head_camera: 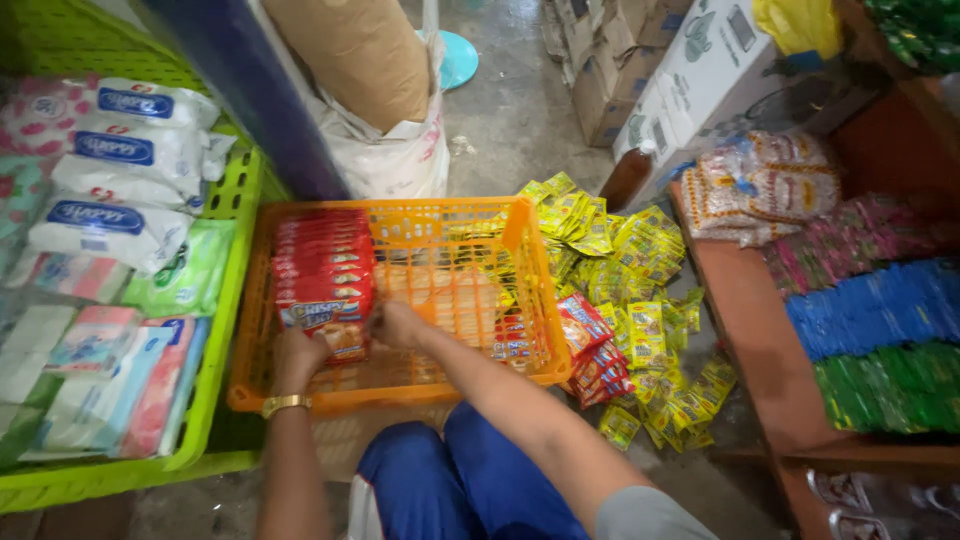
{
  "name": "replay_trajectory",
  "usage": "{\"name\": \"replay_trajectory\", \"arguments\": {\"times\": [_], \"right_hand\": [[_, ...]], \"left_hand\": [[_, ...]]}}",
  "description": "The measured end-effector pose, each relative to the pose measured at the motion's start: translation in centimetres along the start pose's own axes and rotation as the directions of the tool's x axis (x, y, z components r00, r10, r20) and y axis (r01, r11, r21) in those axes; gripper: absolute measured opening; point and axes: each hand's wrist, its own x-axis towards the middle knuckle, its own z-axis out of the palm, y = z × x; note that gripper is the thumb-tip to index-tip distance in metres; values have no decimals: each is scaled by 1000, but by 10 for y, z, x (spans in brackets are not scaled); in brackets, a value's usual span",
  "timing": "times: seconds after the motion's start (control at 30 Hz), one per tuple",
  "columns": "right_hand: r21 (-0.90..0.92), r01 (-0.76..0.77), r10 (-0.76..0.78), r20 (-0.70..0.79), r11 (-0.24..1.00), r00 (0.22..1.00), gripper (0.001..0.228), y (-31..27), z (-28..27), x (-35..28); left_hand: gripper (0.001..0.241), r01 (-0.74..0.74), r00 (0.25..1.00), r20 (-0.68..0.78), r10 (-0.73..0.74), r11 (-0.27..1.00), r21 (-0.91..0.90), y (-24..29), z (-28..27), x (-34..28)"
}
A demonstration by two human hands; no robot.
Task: The recorder is organizing packets of food seasoning from a floor pile and stacking them neatly into a yellow plastic crate.
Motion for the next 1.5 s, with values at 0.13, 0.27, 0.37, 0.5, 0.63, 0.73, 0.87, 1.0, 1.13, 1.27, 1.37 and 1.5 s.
{"name": "replay_trajectory", "arguments": {"times": [0.13, 0.27, 0.37, 0.5, 0.63, 0.73, 0.87, 1.0, 1.13, 1.27, 1.37, 1.5], "right_hand": [[-346, 374, -442, -141, 861, 886, 5, 6, -7, 7], [-422, 241, -293, -61, 874, 954, 16, -68, -51, -52], [-235, 158, -206, -199, 959, 958, 25, -108, -101, -120], [95, 248, -192, -399, 964, 897, 30, -106, -156, -210], [229, 87, 58, -560, 969, 826, 33, -87, -217, -298], [228, 186, 41, -728, 956, 684, 20, -33, -236, -337], [369, -22, 303, -726, 929, 617, 25, 19, -252, -372], [384, -57, 356, -777, 921, 519, 28, 105, -245, -386], [488, 94, 391, -788, 868, 475, 34, 251, -207, -381], [619, 102, 529, -735, 778, 425, 29, 370, -157, -361], [669, -134, 670, -665, 731, 331, 22, 433, -131, -327], [674, -480, 812, -559, 562, 166, 28, 465, -117, -290]], "left_hand": [[39, -13, 995, 94, 12, 1000, 17, 5, -5, -7], [47, -116, 990, 91, 110, 991, 66, -9, -10, -5], [41, -189, 981, 67, 183, 977, 100, -2, -18, -5], [36, -305, 947, 9, 322, 888, 345, 10, -23, -9], [33, -210, 956, -96, 278, 875, 437, 93, -36, -38], [34, -417, 863, -175, 474, 864, 282, 221, -40, -88], [24, -657, 751, -131, 647, 717, -231, 375, 19, -170], [20, -787, 528, -76, 846, 453, -418, 478, 109, -249], [15, -660, 601, 212, 770, 629, -412, 482, 222, -255], [25, -631, 638, 410, 652, 748, -206, 418, 344, -225], [39, -664, 614, 454, 646, 733, -147, 380, 394, -207], [63, -609, 641, 473, 604, 776, -166, 352, 418, -185]]}}
